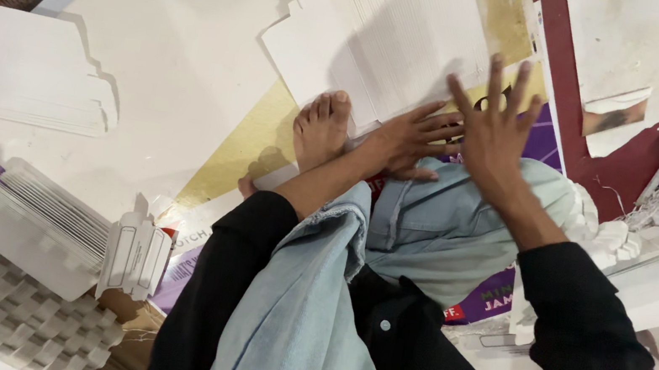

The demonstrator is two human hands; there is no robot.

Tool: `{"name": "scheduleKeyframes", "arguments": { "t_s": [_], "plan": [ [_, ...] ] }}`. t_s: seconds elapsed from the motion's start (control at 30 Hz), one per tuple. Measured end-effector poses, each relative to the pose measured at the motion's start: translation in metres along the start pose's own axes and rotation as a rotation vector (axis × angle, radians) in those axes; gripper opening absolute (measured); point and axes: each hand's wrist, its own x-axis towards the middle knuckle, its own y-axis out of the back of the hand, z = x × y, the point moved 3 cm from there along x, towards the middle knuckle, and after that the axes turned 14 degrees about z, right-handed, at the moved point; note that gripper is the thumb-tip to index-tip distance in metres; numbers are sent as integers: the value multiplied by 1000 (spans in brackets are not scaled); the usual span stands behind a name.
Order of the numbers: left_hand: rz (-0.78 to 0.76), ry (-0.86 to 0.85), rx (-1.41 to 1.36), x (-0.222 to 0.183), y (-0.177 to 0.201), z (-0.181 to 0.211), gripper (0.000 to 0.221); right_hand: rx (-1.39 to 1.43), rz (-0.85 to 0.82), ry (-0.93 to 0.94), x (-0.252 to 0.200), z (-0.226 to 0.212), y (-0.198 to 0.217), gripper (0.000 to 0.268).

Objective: The person folds paper box templates into shape by hand, applying pressure with their palms and fingers to crease the cardboard along pre-scored lines and stacking the finished boxes.

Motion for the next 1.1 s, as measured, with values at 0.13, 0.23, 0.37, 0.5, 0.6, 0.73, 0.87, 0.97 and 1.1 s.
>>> {"name": "scheduleKeyframes", "arguments": {
  "t_s": [0.13, 0.23, 0.37, 0.5, 0.6, 0.73, 0.87, 0.97, 1.1],
  "plan": [
    [-98, 60, -11, -1, 5, 1, 71, -278, 117, -28, 2, 41, -20, 84],
    [-128, 56, 12, 1, 6, 4, 71, -58, 56, -111, 4, 53, -14, 83],
    [-112, 58, 10, 1, 4, 2, 71, 72, -55, -150, 6, 11, 0, 102],
    [-94, 29, 64, -1, 0, 1, 75, 230, -112, -194, 9, 17, -1, 100],
    [-75, 45, -4, -5, 0, 0, 70, 119, -6, -178, 5, 24, -6, 97],
    [-16, 27, -25, 2, 7, 0, 70, 113, 46, -71, -6, 17, -22, 90],
    [-53, 71, -49, 6, 13, 3, 68, 63, 88, -415, -29, 96, -25, 90],
    [-37, 36, 9, 9, 15, 4, 68, 137, -6, -604, -63, 142, -23, 90],
    [14, 27, -4, 9, 18, 9, 67, 134, -20, -643, -78, 160, -29, 80]
  ]
}}
